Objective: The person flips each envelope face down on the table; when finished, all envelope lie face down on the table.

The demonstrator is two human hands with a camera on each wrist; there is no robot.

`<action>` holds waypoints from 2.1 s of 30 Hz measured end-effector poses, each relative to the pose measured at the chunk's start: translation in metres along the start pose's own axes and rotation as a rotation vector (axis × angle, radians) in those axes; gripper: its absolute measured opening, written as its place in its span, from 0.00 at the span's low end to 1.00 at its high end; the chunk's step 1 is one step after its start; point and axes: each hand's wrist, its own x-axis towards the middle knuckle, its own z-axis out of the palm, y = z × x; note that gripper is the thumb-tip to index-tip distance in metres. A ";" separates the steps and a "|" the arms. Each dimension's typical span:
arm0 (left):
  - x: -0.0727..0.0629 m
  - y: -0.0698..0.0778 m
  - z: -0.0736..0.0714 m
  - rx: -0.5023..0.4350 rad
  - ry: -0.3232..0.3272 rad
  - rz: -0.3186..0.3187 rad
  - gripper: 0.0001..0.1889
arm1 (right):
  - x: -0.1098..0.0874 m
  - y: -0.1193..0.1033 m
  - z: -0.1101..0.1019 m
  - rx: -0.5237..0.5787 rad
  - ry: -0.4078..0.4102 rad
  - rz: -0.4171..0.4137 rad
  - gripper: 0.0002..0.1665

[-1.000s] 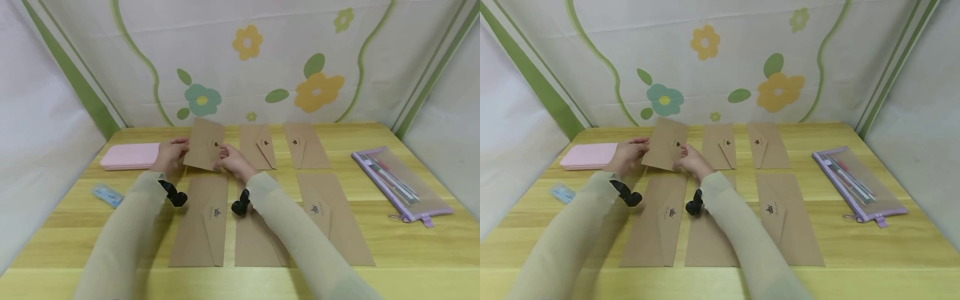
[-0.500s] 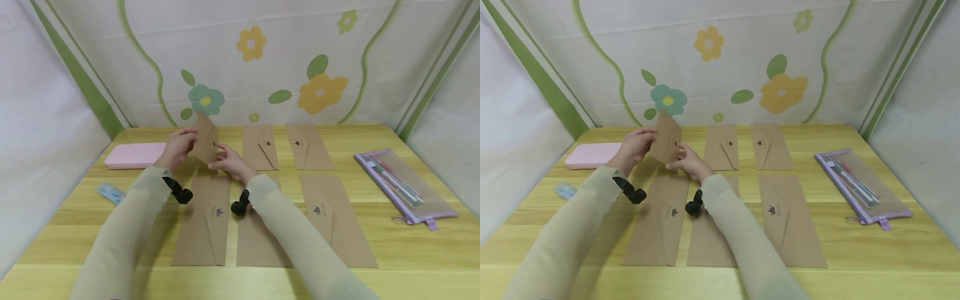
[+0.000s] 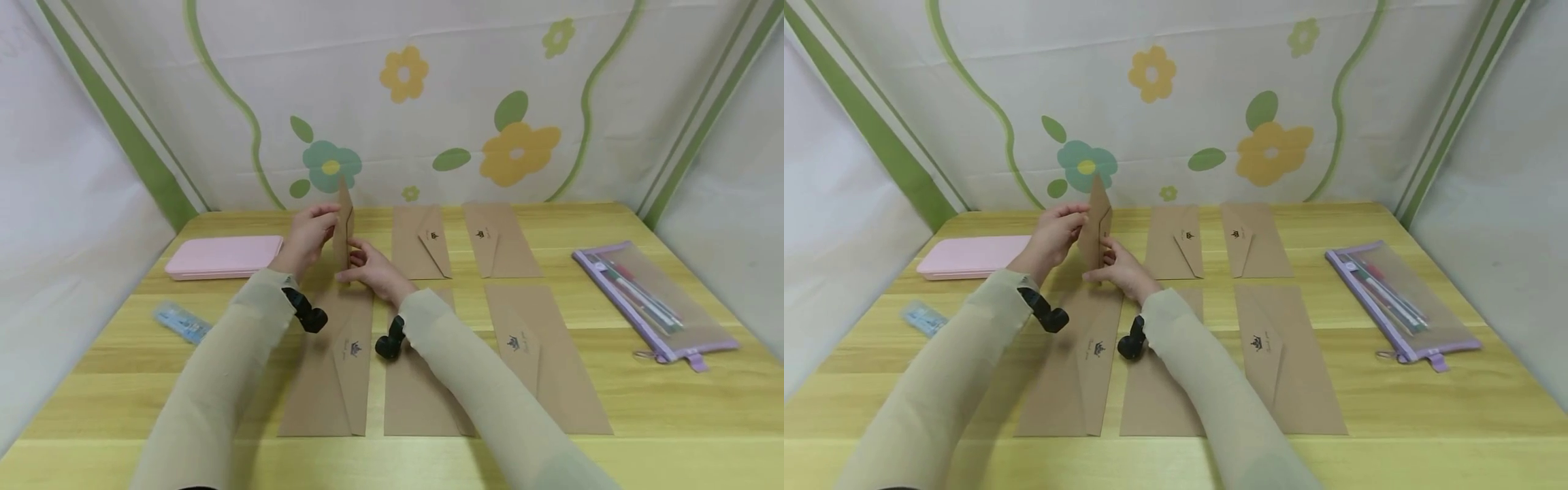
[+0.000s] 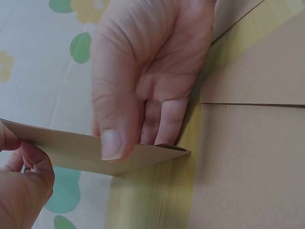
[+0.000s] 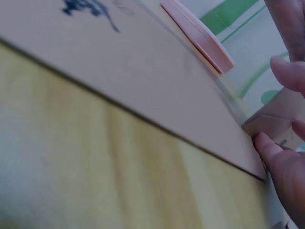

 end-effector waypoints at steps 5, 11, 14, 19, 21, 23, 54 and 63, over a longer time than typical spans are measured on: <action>0.000 0.001 -0.002 0.011 0.007 -0.008 0.20 | -0.005 -0.001 0.009 -0.153 0.102 -0.069 0.46; 0.001 0.001 -0.003 0.040 0.020 -0.010 0.19 | -0.015 -0.007 0.033 -0.327 0.354 -0.222 0.30; 0.002 0.000 -0.001 0.072 0.016 0.004 0.19 | -0.017 -0.010 0.041 -0.407 0.488 -0.358 0.17; 0.001 0.000 0.001 0.097 0.013 0.010 0.20 | -0.017 -0.010 0.045 -0.470 0.576 -0.470 0.07; 0.001 0.001 0.002 0.096 0.013 0.004 0.20 | -0.015 -0.008 0.045 -0.457 0.578 -0.471 0.06; 0.000 0.001 0.002 0.093 0.005 -0.004 0.20 | -0.015 -0.006 0.045 -0.459 0.593 -0.482 0.06; -0.033 -0.013 -0.012 -0.369 0.084 0.096 0.20 | -0.026 -0.028 0.041 -0.092 0.862 -0.626 0.09; -0.035 -0.026 -0.008 -0.433 0.140 0.012 0.23 | -0.021 -0.029 0.041 0.571 0.782 -0.419 0.15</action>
